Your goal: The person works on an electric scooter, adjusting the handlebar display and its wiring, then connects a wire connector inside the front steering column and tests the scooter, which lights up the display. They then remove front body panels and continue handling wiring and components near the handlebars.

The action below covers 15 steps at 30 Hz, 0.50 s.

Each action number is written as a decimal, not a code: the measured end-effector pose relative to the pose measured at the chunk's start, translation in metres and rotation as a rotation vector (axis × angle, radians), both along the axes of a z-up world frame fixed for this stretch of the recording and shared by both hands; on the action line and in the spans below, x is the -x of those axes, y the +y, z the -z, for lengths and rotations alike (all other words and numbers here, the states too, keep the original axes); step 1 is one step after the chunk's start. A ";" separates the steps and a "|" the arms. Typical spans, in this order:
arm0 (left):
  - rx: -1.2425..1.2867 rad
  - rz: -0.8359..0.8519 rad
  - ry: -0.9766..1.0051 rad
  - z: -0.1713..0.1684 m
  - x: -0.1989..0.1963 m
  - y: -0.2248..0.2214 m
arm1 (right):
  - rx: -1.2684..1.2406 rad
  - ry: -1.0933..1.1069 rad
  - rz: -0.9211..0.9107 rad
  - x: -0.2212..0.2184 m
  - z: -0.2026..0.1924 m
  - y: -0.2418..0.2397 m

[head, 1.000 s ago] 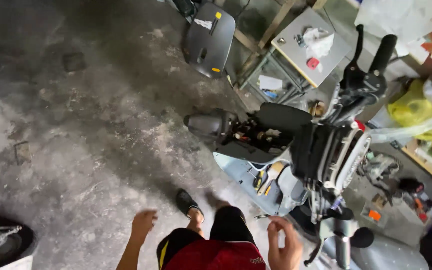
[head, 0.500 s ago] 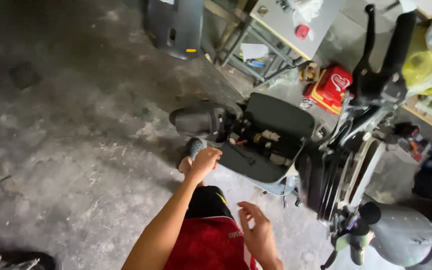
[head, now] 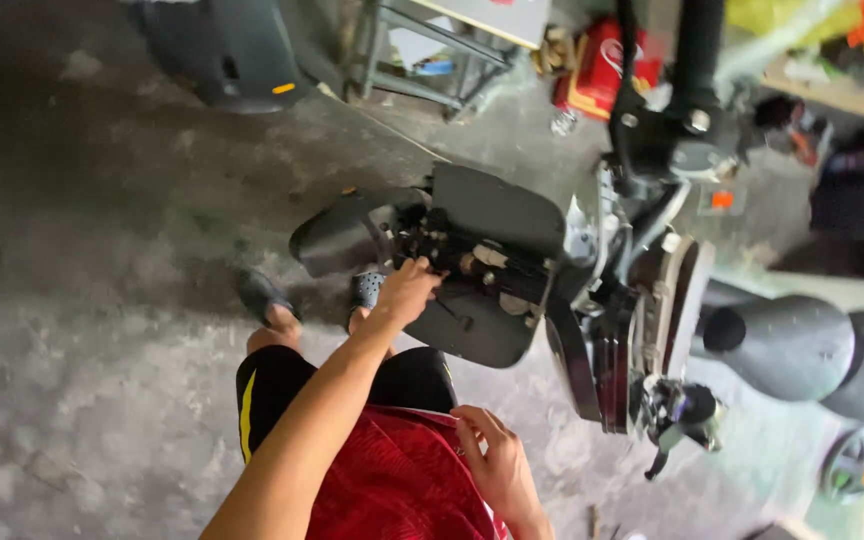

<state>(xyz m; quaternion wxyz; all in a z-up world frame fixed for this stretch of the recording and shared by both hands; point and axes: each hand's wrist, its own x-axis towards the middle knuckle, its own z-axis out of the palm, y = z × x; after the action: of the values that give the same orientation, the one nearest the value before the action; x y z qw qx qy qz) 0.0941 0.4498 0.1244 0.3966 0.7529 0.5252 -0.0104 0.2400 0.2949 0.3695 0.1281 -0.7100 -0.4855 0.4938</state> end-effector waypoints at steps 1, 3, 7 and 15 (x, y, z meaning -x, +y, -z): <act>0.001 0.029 -0.002 0.004 0.000 0.002 | 0.001 -0.002 0.029 0.004 -0.001 -0.001; -0.015 0.067 -0.050 0.013 0.000 0.008 | 0.014 0.009 0.125 0.011 -0.003 -0.002; -0.033 0.233 -0.128 0.026 -0.004 0.023 | -0.045 0.129 0.264 0.038 0.043 -0.003; 0.536 0.361 -0.420 0.016 -0.010 0.063 | -0.082 0.763 1.245 0.102 0.177 0.025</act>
<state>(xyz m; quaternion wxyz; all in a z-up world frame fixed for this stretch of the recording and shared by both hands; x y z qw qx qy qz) 0.1037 0.5130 0.1087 0.6703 0.6884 0.2700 -0.0625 0.1375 0.3204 0.1926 0.5717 -0.6275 0.0684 0.5241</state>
